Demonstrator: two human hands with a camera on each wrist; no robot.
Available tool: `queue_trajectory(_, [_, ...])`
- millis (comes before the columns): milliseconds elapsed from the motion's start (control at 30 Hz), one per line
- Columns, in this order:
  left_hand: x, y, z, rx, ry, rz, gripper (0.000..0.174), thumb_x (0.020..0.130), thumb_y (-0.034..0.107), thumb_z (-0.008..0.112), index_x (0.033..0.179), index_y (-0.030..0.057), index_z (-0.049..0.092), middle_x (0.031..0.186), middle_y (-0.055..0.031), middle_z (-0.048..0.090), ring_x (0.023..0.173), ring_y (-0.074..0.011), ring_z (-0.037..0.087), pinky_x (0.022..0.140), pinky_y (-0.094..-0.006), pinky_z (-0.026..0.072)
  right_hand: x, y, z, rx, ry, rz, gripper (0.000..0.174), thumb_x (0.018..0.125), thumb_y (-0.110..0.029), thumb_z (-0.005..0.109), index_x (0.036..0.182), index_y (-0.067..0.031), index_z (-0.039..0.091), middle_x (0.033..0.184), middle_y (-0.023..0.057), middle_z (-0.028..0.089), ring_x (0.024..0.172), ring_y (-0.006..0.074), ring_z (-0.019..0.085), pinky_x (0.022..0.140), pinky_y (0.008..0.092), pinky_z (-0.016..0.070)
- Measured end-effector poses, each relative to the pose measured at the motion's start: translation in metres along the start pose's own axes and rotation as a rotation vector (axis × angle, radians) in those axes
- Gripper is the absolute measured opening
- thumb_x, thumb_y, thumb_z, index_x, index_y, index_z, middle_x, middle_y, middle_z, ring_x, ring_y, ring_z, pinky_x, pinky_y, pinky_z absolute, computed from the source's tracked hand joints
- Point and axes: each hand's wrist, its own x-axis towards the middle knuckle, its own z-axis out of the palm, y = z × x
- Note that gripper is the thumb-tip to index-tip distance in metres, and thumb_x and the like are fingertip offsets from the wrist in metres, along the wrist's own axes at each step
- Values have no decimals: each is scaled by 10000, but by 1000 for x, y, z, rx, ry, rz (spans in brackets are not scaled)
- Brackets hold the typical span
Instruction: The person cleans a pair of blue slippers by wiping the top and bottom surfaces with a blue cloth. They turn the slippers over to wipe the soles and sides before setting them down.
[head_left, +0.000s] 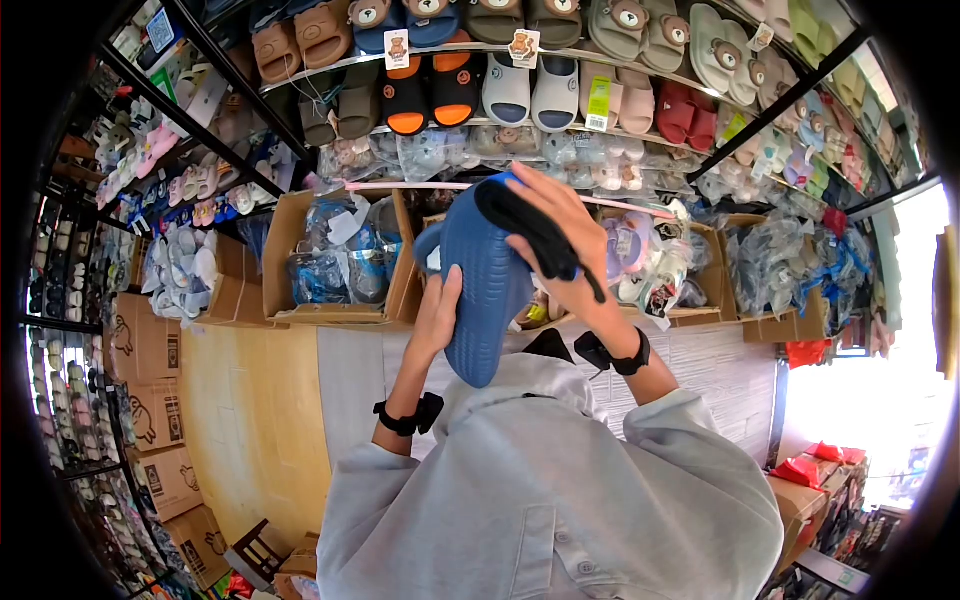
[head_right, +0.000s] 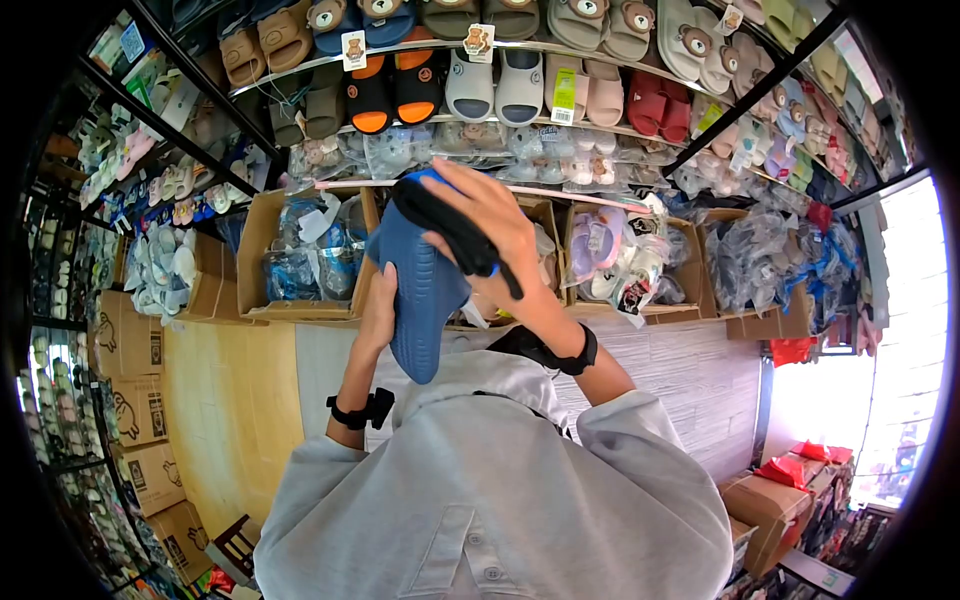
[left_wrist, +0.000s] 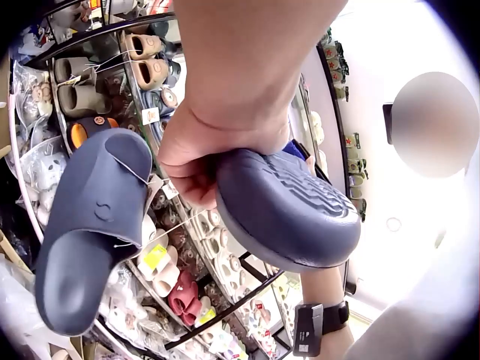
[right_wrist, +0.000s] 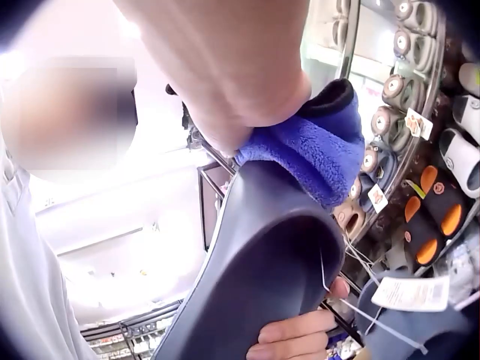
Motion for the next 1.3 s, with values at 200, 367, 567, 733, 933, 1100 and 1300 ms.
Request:
queue_trajectory(200, [19, -60, -11, -68, 99, -3, 645, 1155, 553, 440, 1166, -56, 650, 1037, -135, 654, 990, -206, 609, 894, -391, 494, -41, -38, 9, -166, -226, -291, 489, 954, -236, 746, 1439, -194, 704, 1525, 56, 656, 1436, 278, 589, 1165, 441, 454])
queue_trajectory(367, [11, -24, -12, 168, 78, -5, 656, 1159, 532, 437, 1025, -90, 602, 926, -174, 596, 906, -233, 571, 874, -420, 478, -50, -25, 6, -261, -229, -456, 419, 976, -239, 715, 1395, -222, 718, 1482, 28, 689, 1365, 246, 644, 1178, 438, 419])
queue_trajectory(567, [-3, 7, -4, 137, -15, 124, 626, 1132, 511, 528, 1064, -98, 658, 900, -141, 634, 862, -199, 596, 825, -377, 501, 1, 8, -6, 165, -10, 47, 540, 904, -225, 856, 1407, -87, 716, 1468, 148, 686, 1361, 347, 643, 1175, 494, 456])
queue_trajectory(733, [13, -19, -7, 40, -27, 27, 658, 1131, 541, 517, 1105, -98, 670, 1013, -142, 669, 941, -182, 604, 853, -363, 498, -1, -10, -4, -55, -81, -32, 512, 889, -211, 854, 1386, -153, 746, 1522, 100, 654, 1430, 330, 589, 1208, 525, 412])
queue_trajectory(933, [2, 4, 6, -413, -70, -244, 765, 1137, 645, 362, 1634, 67, 416, 1560, -178, 549, 1309, -240, 648, 1100, -423, 557, -55, -35, 22, -8, -421, -240, 549, 959, -205, 671, 1508, -182, 649, 1577, 35, 613, 1497, 251, 535, 1232, 472, 369])
queue_trajectory(1100, [3, 21, 0, -555, -34, -221, 843, 1104, 709, 402, 1658, 74, 393, 1593, -170, 511, 1254, -248, 677, 1048, -410, 577, -91, -40, 21, 110, -619, -317, 669, 881, -129, 655, 1547, -185, 604, 1641, 16, 543, 1546, 222, 467, 1276, 457, 319])
queue_trajectory(1300, [28, -21, -25, -562, 69, -304, 878, 1085, 728, 436, 1658, 64, 391, 1584, -173, 520, 1259, -246, 670, 1043, -402, 570, -104, -25, 18, 55, -735, -415, 691, 893, -105, 631, 1574, -197, 560, 1669, -3, 499, 1556, 219, 448, 1291, 457, 315])
